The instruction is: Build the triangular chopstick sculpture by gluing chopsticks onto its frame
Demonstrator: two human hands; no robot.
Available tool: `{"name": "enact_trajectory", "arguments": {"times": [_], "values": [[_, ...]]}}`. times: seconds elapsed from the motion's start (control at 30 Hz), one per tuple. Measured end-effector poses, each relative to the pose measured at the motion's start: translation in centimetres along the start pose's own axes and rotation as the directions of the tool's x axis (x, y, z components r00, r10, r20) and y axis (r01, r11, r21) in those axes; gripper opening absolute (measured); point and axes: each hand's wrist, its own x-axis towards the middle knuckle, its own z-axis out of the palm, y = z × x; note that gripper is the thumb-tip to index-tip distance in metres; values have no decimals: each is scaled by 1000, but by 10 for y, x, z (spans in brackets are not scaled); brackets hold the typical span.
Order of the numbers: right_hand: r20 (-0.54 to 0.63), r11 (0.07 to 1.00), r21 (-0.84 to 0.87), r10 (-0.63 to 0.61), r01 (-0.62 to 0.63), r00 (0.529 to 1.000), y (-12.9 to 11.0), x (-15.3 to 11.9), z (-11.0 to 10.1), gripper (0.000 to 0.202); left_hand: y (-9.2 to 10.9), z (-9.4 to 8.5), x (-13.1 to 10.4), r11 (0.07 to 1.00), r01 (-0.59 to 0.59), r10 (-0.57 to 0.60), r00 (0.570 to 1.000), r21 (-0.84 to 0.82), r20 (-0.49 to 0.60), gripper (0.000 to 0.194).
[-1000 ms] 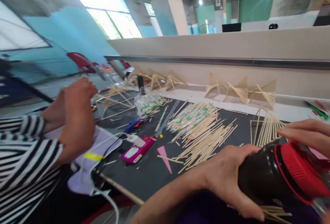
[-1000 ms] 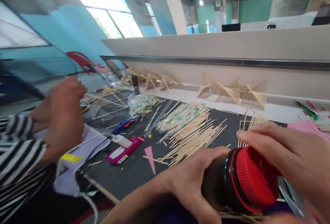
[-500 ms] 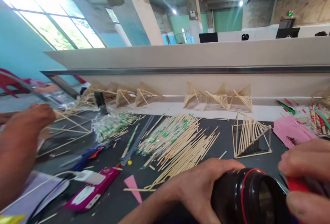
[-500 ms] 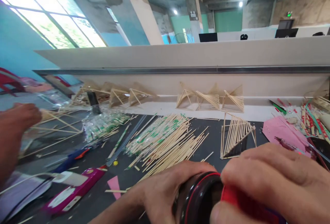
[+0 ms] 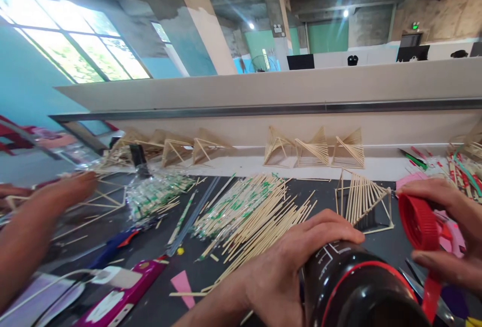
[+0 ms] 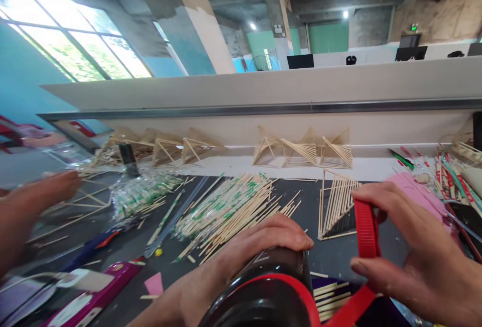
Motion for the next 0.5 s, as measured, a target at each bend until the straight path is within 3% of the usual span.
{"name": "enact_trajectory", "arguments": {"times": [0.17,0.37,0.5], "values": [[-10,990,135,-28,29,1000,0,8,17,58,12,-1,11,996,85,-86,994,15,65,71],[-53,992,58,-112,115,992,-10,-1,4,66,35,-1,15,992,81,-83,996,95,14,47],[-61,994,19,-103,104,993,-10,-7,1,64,37,-6,20,989,12,-22,997,146,69,49]]}}
